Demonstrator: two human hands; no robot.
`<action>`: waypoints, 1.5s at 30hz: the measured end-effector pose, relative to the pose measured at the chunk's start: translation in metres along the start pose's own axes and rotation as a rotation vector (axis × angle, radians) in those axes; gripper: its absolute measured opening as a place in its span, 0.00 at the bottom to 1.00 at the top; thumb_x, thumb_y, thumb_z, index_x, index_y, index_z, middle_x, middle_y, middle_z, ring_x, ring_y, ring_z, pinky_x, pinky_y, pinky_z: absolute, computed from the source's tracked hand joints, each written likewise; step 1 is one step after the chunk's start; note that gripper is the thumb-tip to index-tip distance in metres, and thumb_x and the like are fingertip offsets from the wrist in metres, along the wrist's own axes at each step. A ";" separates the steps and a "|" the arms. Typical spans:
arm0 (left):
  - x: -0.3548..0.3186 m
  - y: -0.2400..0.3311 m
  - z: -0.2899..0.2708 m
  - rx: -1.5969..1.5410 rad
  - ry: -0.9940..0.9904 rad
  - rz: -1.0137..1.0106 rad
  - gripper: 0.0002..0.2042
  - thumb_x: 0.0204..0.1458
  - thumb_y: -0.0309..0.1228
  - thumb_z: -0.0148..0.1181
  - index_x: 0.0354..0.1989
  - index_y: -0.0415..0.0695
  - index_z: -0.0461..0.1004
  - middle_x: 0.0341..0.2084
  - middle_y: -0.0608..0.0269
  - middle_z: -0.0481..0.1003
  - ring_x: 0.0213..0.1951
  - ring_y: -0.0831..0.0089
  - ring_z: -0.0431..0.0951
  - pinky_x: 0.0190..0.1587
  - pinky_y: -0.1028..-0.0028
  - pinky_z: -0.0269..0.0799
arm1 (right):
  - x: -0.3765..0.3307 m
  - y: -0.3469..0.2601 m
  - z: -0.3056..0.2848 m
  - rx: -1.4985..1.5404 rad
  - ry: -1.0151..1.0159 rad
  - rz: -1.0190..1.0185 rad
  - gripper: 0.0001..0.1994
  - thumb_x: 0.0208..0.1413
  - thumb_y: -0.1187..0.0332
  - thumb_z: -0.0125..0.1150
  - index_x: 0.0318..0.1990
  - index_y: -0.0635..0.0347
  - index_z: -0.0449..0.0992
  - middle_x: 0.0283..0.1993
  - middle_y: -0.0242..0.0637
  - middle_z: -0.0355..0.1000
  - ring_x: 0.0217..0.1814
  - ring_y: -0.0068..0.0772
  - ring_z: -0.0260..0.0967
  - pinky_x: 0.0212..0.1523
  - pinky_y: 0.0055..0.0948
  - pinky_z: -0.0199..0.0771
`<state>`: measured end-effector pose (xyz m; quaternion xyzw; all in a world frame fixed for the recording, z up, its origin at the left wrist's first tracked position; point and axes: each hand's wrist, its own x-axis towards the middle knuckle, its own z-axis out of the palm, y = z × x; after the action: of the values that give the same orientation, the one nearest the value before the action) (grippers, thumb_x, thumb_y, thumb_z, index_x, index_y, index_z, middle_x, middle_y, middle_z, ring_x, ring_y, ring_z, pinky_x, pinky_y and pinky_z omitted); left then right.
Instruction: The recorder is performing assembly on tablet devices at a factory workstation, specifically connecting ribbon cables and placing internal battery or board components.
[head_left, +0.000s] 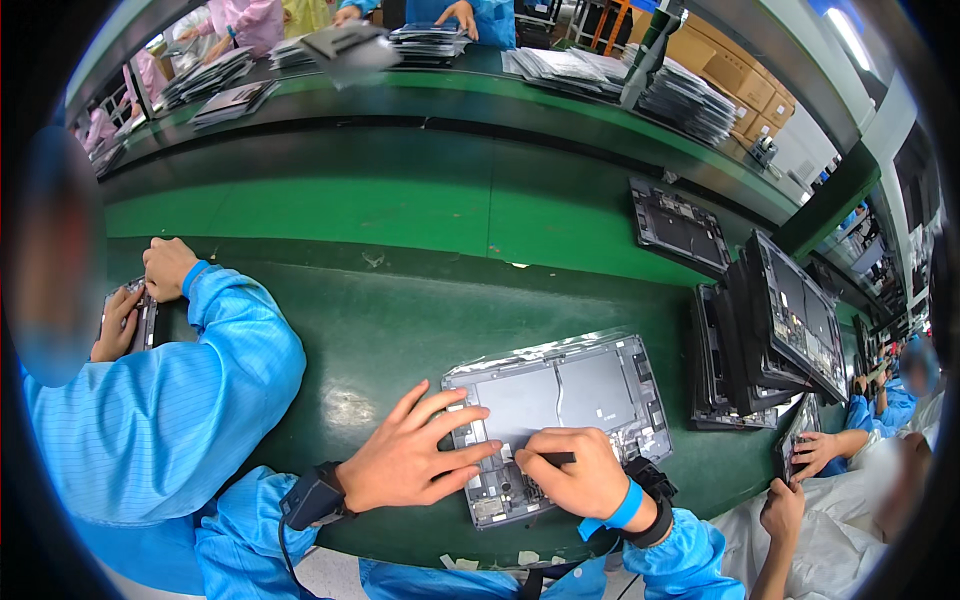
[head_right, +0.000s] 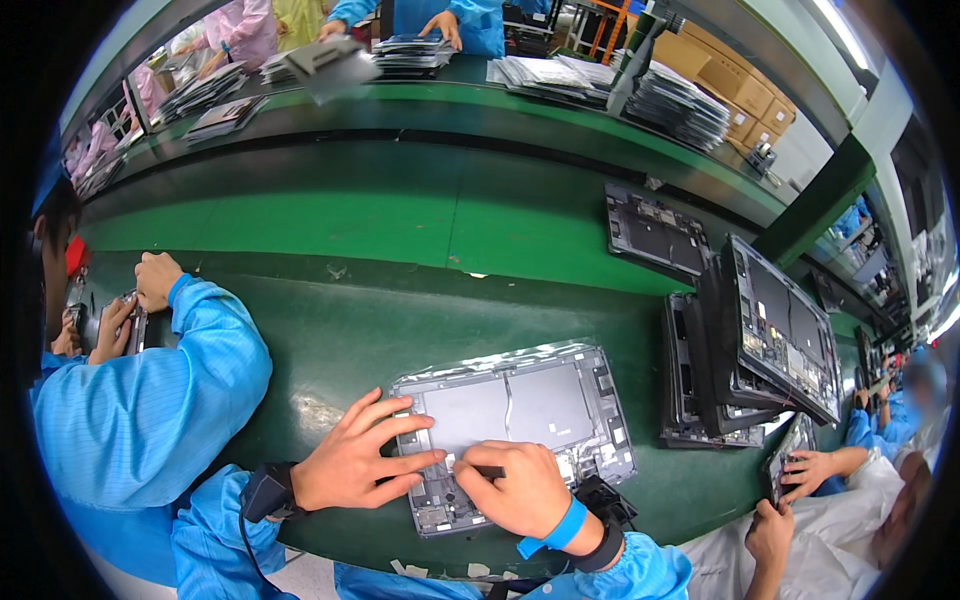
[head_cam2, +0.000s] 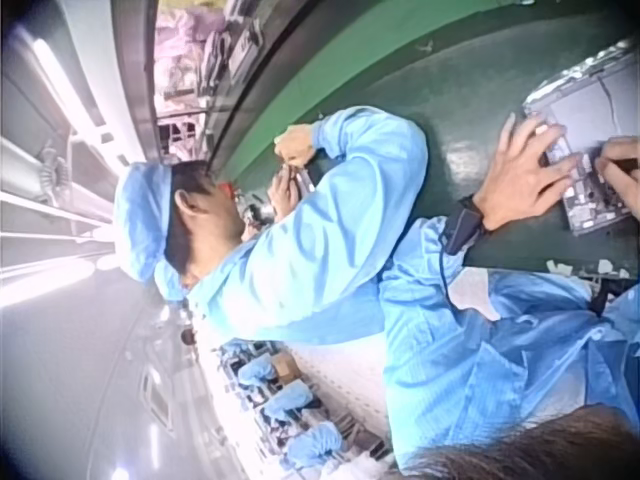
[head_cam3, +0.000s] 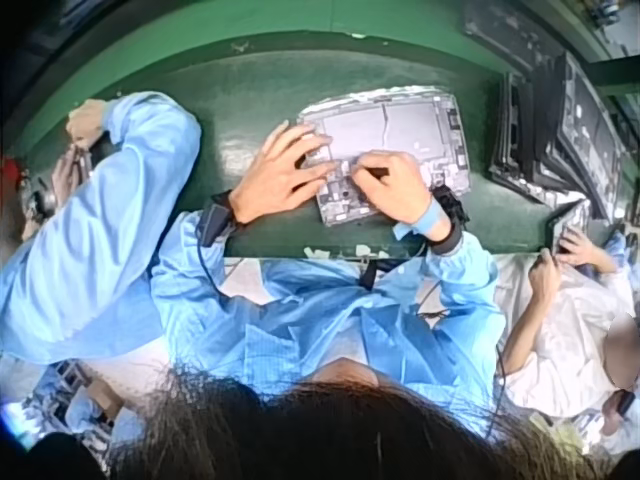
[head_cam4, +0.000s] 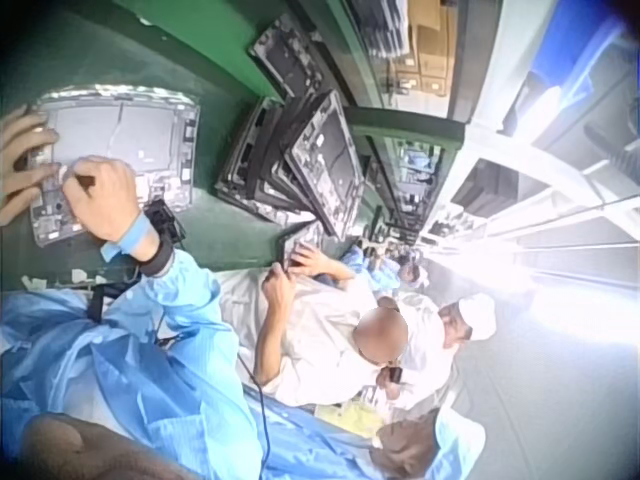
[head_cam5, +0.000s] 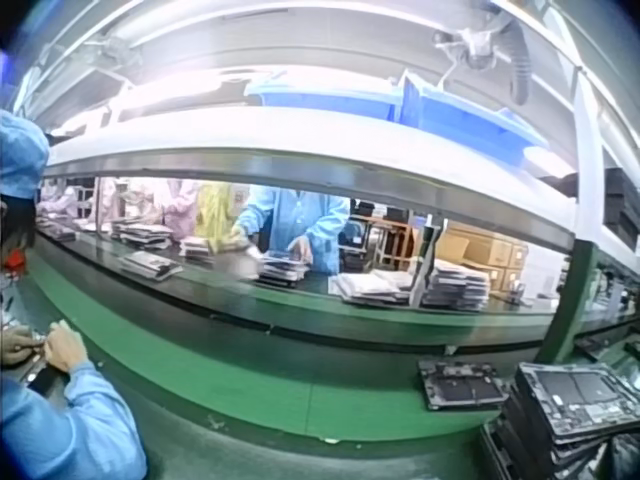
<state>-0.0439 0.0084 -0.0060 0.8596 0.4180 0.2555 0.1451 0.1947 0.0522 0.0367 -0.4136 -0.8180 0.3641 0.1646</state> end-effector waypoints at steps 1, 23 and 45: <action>0.000 0.000 0.000 0.000 0.000 0.001 0.14 0.55 0.39 0.60 0.50 0.61 0.80 0.56 0.63 0.68 0.64 0.55 0.62 0.64 0.42 0.55 | 0.000 -0.001 0.001 0.026 0.006 0.016 0.08 0.53 0.65 0.58 0.27 0.55 0.79 0.26 0.38 0.75 0.25 0.49 0.72 0.25 0.40 0.71; -0.001 -0.003 0.004 -0.029 0.034 0.032 0.14 0.50 0.34 0.64 0.46 0.59 0.83 0.59 0.64 0.69 0.63 0.55 0.64 0.62 0.57 0.65 | -0.005 -0.002 0.008 0.166 0.074 0.003 0.07 0.53 0.67 0.61 0.27 0.60 0.77 0.25 0.40 0.73 0.23 0.47 0.71 0.23 0.39 0.70; 0.000 -0.002 0.002 -0.036 0.086 -0.002 0.16 0.49 0.35 0.63 0.48 0.62 0.81 0.59 0.57 0.68 0.61 0.56 0.67 0.60 0.60 0.66 | -0.009 0.001 0.023 -0.114 0.136 -0.231 0.07 0.52 0.67 0.63 0.25 0.56 0.77 0.20 0.34 0.69 0.16 0.41 0.68 0.16 0.36 0.66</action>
<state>-0.0441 0.0092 -0.0087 0.8447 0.4201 0.2994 0.1428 0.1876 0.0353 0.0205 -0.3490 -0.8665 0.2669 0.2369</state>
